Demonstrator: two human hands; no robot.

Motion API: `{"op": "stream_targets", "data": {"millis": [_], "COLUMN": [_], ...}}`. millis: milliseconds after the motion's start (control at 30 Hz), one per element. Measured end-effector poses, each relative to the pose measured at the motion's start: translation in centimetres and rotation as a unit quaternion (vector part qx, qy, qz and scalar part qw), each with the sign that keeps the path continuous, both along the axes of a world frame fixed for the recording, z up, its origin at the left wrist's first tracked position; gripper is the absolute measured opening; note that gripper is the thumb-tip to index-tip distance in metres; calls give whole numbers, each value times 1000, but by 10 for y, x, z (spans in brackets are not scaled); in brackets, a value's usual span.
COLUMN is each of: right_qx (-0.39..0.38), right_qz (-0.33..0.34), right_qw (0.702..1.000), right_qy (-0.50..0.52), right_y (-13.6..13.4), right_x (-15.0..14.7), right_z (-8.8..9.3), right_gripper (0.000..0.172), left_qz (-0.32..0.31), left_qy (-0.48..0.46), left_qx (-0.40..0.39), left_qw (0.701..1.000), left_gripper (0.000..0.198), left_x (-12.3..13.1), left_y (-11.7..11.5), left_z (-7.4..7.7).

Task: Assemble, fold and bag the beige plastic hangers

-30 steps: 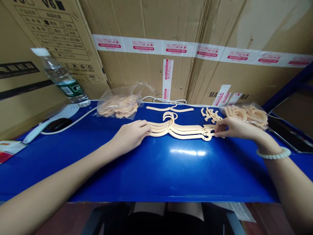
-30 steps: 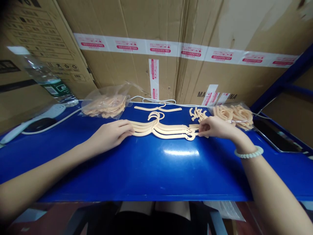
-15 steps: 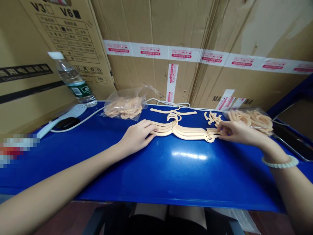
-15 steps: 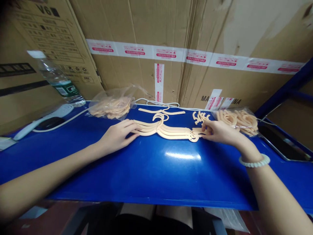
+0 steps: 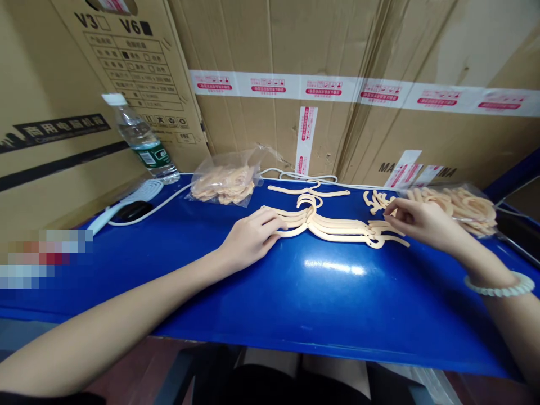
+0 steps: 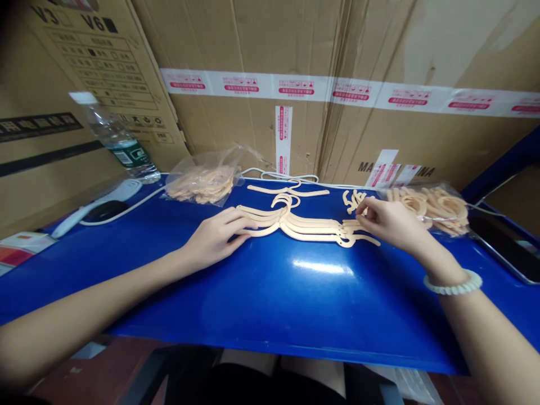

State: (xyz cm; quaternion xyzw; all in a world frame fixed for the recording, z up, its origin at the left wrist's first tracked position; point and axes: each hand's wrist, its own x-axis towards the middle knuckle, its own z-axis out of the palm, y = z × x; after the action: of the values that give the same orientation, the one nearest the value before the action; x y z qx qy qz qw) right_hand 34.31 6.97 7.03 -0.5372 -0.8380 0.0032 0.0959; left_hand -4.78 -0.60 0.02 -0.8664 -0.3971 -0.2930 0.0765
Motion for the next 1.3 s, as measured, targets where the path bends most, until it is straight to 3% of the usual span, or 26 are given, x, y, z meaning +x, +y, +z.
{"op": "stream_targets", "data": {"millis": [233,400,467,633,733,1067,1300], "right_qx": [38,85,35,-221,-275,-213,-209], "right_qz": [2,-51,-85,-181,-184,-103,-112], "right_qw": [999,995,994,953,940,965,964], "right_qy": [-3,-10,-50,-99,-79,-112,-121], "right_y": [0,4,8,12,11,9,8], "right_x": [7,19,27,42,42,34,30], "right_z": [6,13,14,7,2,-1,-1], "right_gripper": [30,33,33,31,28,22,22], "left_qz": [-13,-67,-104,-153,-150,-144,-143], "left_qy": [-29,-22,11,66,69,72,70], "left_qx": [-10,-30,-42,-40,-54,-65,-73], "left_qw": [999,997,994,985,985,985,985], "left_gripper": [12,14,16,23,24,24,24], "left_x": [4,6,8,12,12,12,11], "left_y": [-5,-11,-13,-16,-16,-16,-16], "left_z": [2,1,1,2,3,6,4]}}
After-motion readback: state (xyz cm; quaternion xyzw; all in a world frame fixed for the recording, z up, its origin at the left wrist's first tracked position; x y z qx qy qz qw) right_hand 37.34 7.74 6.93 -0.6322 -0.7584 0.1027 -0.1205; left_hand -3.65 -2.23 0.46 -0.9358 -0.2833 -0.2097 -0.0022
